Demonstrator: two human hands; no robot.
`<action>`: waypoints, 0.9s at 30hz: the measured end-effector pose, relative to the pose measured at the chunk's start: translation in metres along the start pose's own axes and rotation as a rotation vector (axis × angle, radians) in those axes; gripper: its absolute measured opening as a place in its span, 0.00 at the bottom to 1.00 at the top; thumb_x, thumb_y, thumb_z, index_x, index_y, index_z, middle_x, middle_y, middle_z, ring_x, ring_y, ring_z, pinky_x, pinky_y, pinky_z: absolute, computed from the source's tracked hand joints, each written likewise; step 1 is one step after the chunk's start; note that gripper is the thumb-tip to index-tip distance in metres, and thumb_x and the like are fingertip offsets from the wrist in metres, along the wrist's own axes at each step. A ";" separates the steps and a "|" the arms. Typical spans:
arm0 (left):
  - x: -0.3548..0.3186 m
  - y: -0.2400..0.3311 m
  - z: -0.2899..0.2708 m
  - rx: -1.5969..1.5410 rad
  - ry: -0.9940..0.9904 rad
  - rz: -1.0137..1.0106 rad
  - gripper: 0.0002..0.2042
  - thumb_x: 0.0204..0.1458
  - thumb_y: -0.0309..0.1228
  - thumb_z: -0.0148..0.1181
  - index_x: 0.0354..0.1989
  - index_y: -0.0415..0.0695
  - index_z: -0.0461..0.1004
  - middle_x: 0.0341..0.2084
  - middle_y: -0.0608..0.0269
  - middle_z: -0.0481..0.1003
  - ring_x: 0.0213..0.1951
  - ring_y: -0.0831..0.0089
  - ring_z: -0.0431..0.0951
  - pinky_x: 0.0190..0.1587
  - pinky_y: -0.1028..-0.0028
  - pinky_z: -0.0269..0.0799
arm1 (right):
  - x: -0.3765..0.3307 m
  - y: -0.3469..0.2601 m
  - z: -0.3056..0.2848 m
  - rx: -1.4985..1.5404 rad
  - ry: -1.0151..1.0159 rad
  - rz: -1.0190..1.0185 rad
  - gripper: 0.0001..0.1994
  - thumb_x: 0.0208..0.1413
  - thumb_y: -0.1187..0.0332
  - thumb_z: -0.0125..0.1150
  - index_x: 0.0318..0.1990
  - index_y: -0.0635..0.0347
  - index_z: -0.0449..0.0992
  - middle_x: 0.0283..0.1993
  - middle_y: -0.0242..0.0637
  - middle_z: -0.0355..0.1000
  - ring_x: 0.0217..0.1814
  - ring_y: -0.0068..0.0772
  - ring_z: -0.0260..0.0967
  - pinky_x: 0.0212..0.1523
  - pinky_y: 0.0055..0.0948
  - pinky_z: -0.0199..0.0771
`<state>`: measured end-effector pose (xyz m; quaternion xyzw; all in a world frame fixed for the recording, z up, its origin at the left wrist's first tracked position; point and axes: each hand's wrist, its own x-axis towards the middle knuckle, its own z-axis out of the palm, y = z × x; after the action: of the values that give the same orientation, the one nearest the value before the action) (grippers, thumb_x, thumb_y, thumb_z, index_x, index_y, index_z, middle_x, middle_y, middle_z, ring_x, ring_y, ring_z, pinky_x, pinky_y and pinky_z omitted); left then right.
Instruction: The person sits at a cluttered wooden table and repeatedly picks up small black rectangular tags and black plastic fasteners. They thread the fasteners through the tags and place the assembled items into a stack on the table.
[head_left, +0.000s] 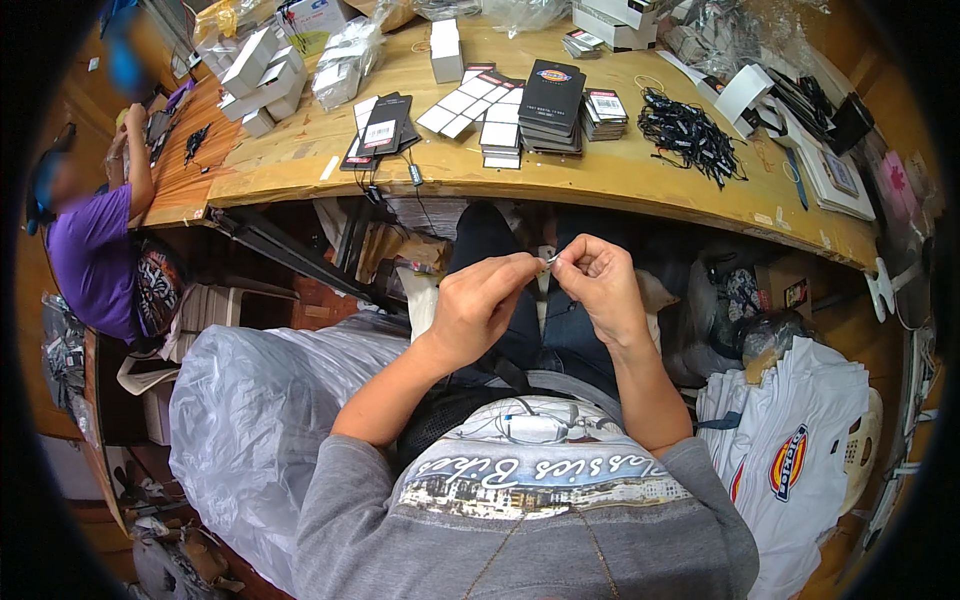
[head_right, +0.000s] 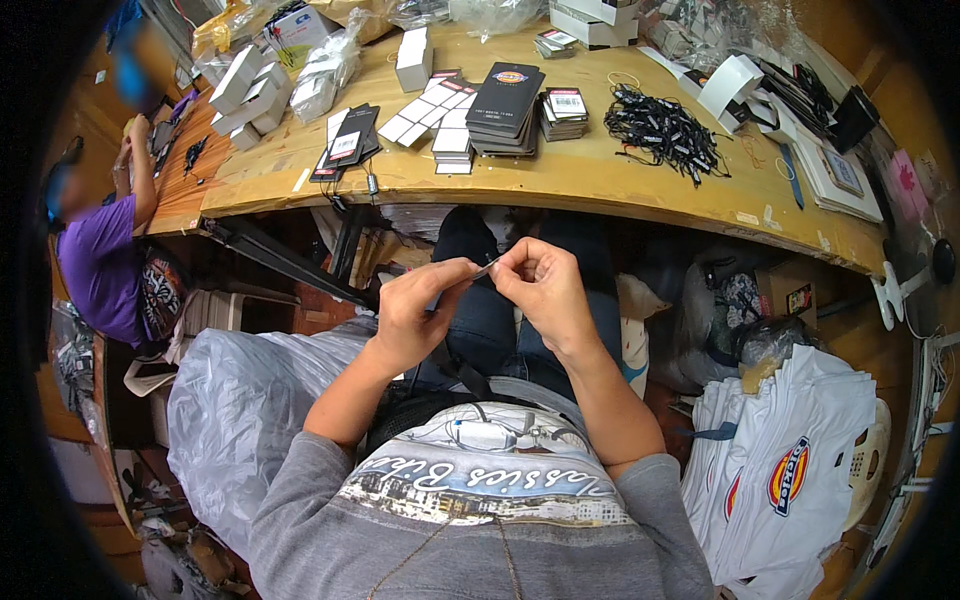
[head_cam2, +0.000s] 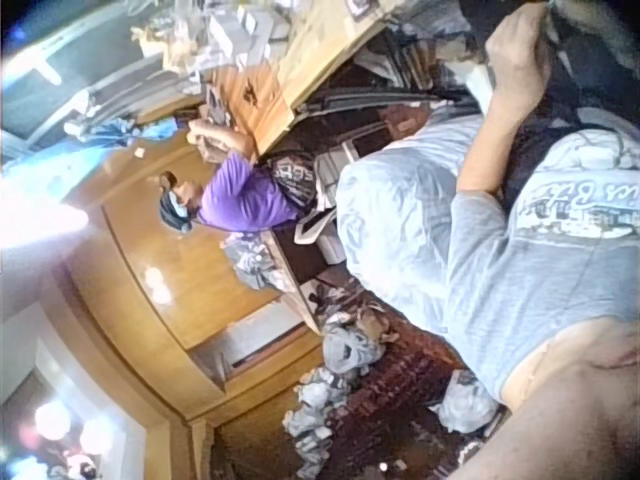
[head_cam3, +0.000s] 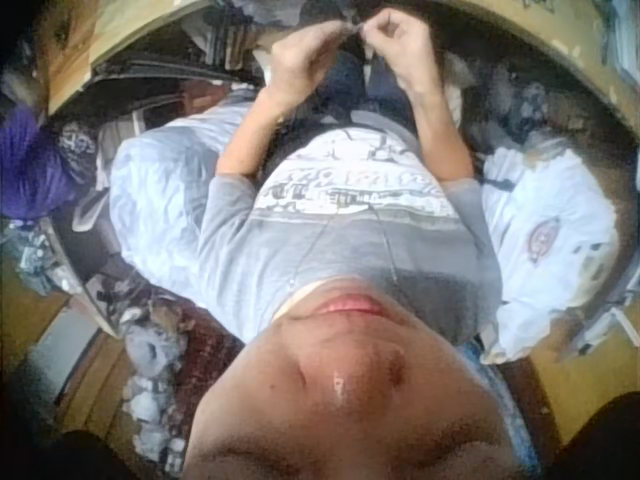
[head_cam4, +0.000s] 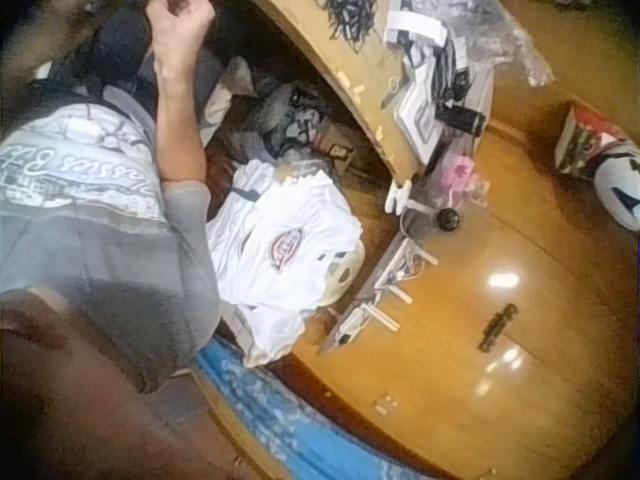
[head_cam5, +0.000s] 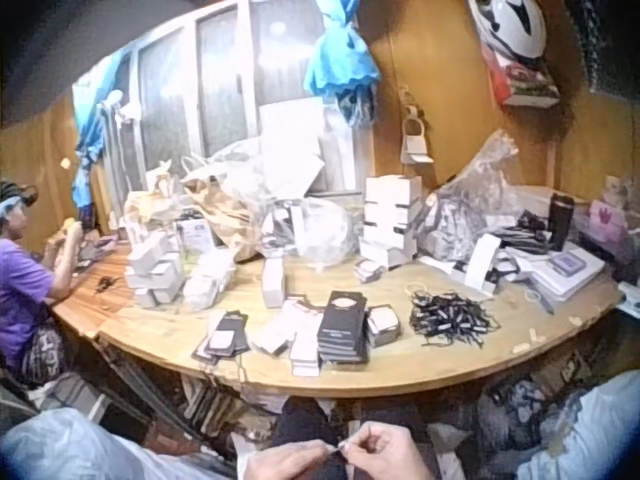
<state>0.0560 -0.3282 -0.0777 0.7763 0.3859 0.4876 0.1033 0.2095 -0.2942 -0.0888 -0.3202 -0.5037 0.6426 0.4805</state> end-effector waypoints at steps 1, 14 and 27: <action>0.001 0.000 -0.001 -0.050 -0.014 -0.042 0.15 0.36 0.13 0.50 0.36 0.38 0.65 0.29 0.53 0.70 0.29 0.60 0.72 0.29 0.75 0.67 | 0.000 0.000 0.001 -0.009 0.008 -0.005 0.03 0.43 0.76 0.55 0.22 0.61 0.67 0.19 0.23 0.62 0.18 0.09 0.54 0.18 0.10 0.52; -0.001 0.001 -0.001 -0.205 0.083 -0.380 0.09 0.40 0.17 0.53 0.32 0.37 0.66 0.23 0.57 0.73 0.28 0.74 0.75 0.26 0.81 0.66 | -0.006 -0.011 0.009 -0.223 0.071 -0.091 0.03 0.42 0.78 0.55 0.23 0.63 0.67 0.20 0.24 0.64 0.21 0.08 0.58 0.22 0.08 0.57; -0.003 0.006 0.002 0.040 0.049 -0.147 0.13 0.36 0.14 0.53 0.34 0.36 0.68 0.26 0.53 0.72 0.27 0.65 0.75 0.28 0.78 0.69 | -0.005 -0.012 0.006 -0.208 0.011 -0.050 0.04 0.41 0.79 0.53 0.21 0.63 0.65 0.19 0.25 0.63 0.20 0.08 0.57 0.20 0.09 0.56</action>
<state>0.0597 -0.3341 -0.0776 0.7356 0.4539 0.4897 0.1137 0.2091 -0.3004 -0.0763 -0.3590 -0.5729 0.5729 0.4633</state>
